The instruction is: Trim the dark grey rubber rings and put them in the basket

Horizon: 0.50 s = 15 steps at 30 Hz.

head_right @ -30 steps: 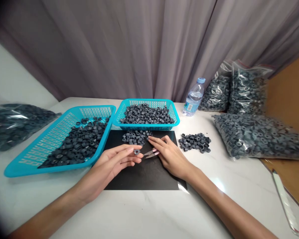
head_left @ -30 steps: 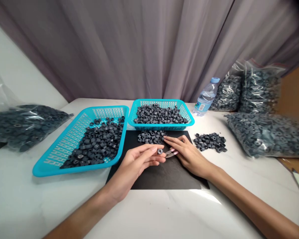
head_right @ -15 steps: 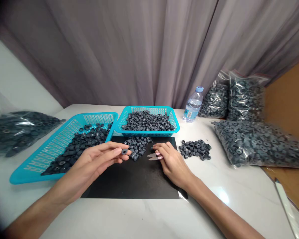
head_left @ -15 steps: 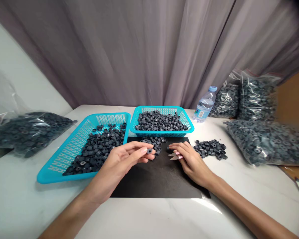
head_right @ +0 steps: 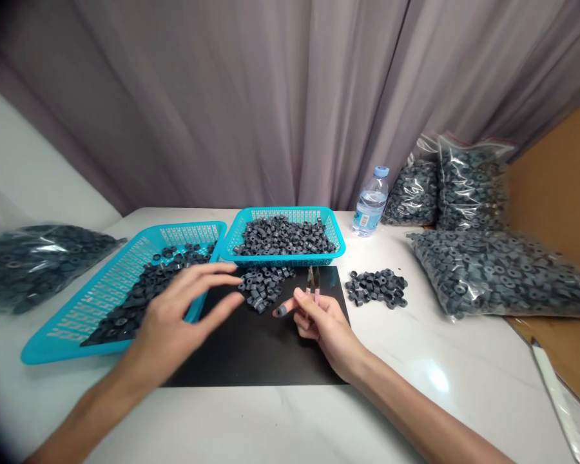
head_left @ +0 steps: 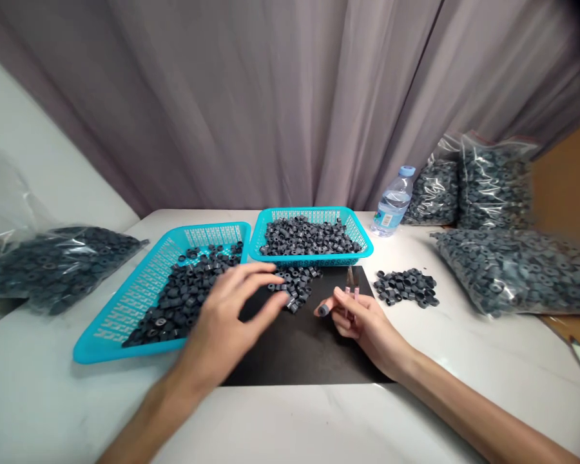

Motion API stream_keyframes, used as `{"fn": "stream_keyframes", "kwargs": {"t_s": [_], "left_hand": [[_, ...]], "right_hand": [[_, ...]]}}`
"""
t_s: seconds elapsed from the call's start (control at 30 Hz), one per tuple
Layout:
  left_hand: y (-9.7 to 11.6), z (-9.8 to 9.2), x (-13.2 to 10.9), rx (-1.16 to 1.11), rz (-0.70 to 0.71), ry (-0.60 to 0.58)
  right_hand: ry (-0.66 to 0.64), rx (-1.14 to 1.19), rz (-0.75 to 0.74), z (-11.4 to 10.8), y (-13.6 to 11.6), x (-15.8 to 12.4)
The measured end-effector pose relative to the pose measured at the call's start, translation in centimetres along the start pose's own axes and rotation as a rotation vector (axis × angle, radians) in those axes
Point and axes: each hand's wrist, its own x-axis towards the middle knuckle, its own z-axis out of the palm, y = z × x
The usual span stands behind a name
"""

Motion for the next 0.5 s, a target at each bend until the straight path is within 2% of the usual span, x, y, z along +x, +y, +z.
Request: {"fn": "stream_keyframes", "kwargs": {"t_s": [0.1, 0.17, 0.3, 0.5], "left_hand": [[3.1, 1.8, -1.6, -0.159, 0.105, -0.094], [4.1, 2.8, -2.3, -0.254, 0.146, -0.071], [4.2, 3.7, -2.7, -0.375, 0.184, 0.009], [3.9, 3.5, -2.6, -0.387, 0.17, -0.001]], "right_hand": [[-0.069, 0.08, 0.004, 0.5, 0.2, -0.7], [-0.108, 0.101, 0.005, 0.6, 0.3, -1.0], [-0.153, 0.093, 0.031, 0.4, 0.4, -1.2], [-0.167, 0.077, 0.036, 0.0, 0.7, -1.0]]}}
